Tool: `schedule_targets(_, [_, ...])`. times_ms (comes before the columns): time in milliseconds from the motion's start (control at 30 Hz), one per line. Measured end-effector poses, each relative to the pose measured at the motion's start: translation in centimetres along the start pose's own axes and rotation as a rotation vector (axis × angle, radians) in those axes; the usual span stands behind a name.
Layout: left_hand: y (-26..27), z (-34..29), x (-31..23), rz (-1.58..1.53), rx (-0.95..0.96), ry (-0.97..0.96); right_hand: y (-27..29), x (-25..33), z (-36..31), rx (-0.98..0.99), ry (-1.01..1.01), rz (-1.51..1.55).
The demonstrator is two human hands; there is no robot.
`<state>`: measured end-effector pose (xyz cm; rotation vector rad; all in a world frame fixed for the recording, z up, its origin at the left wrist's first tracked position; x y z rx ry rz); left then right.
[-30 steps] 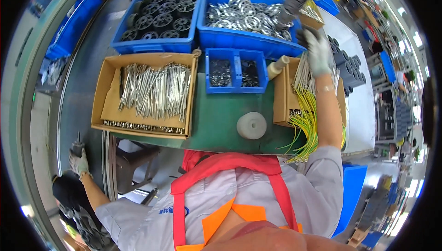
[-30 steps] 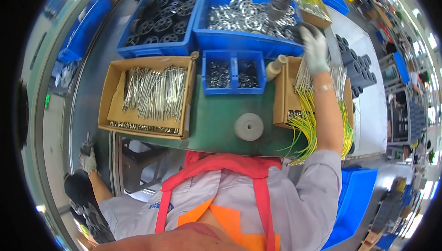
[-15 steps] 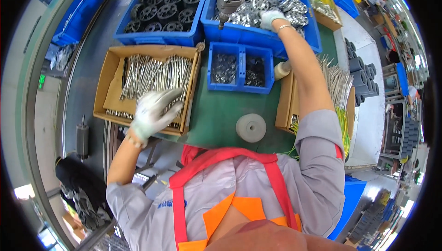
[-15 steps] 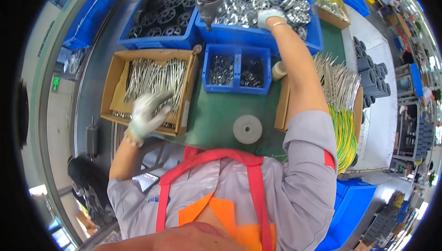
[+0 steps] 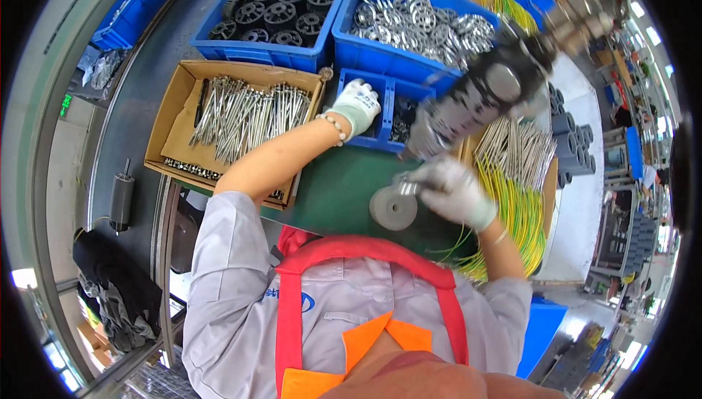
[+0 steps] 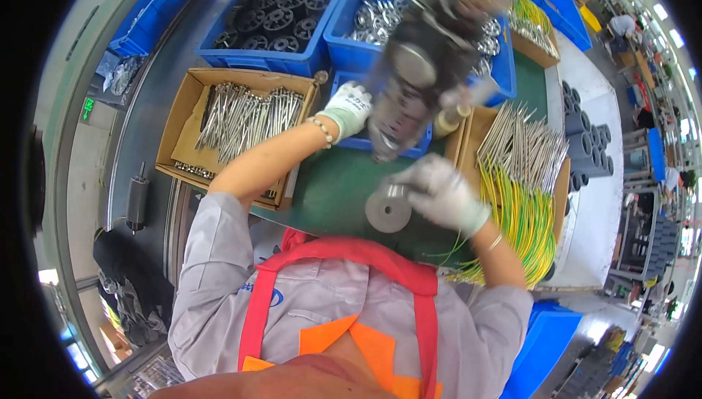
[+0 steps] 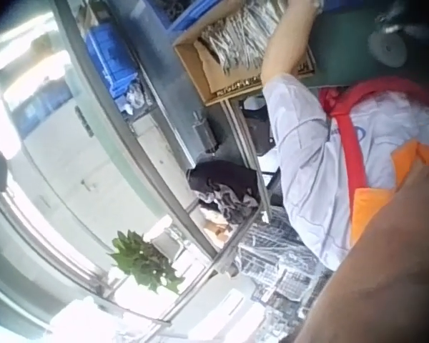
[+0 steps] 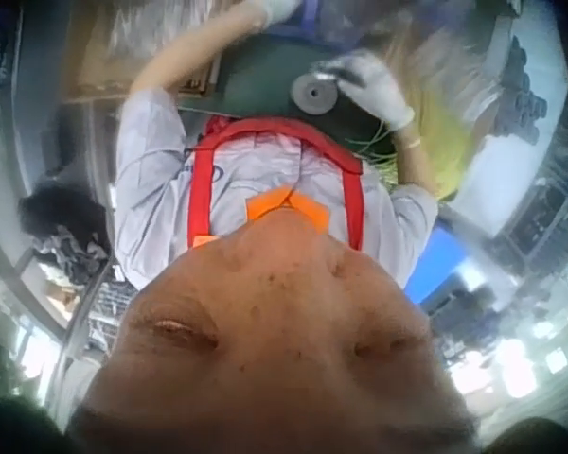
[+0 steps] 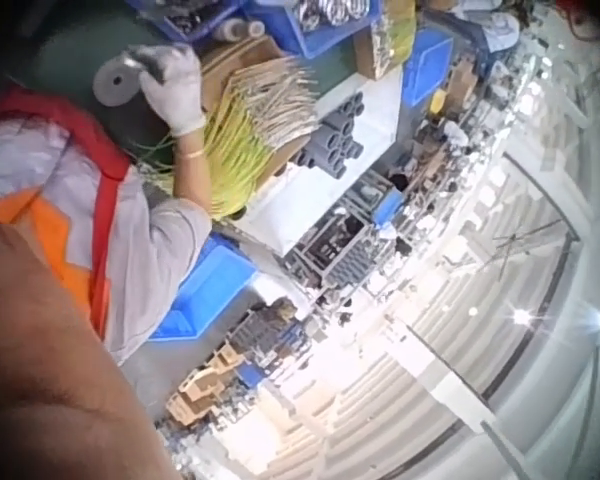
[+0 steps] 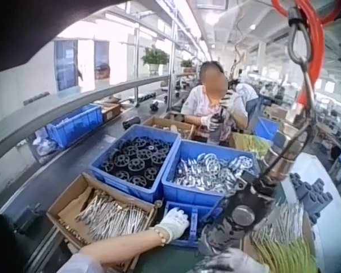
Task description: The person assembles electric motors by inserting rotors into housings, attaching end caps and ground wires, and tightening screws with a power screwdriver before placing the assembled motors onto a conveyor.
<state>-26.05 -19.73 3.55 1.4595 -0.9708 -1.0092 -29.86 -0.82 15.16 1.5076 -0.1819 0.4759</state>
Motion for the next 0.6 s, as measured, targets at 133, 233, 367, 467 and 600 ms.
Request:
schedule_targets(133, [1.7,-0.9,0.3,-0.085,-0.063,-0.003,-6.1,2.9,-5.8,-0.226,-0.059,-0.282])
schedule_targets(233, [4.6,-2.9,1.2,-0.274,-0.225,0.042,-8.0,2.3,-7.9,-0.220,-0.182,-0.161])
schedule_targets(367, [6.3,-6.6,1.6,-0.696,-0.436,0.053,-9.2,1.2,-7.8,-0.273,-0.264,0.006])
schedule_targets(467, [7.4,-9.8,-2.4,-1.000,-0.391,0.024,-10.0,0.3,-6.4,-0.304,-0.225,-0.059])
schedule_targets(600, [4.9,-11.6,-6.0,-1.140,-0.252,0.057,-9.7,-0.7,-4.7,-0.086,-0.224,-0.118])
Point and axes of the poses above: each hand's wrist, its own z-axis towards the middle knuckle, its own y-axis out of the back of the hand, x = y × z, the point moved 8 cm from there along z, towards the middle knuckle, and after that the axes turned 15 degrees about -z, right-handed, at the moved point
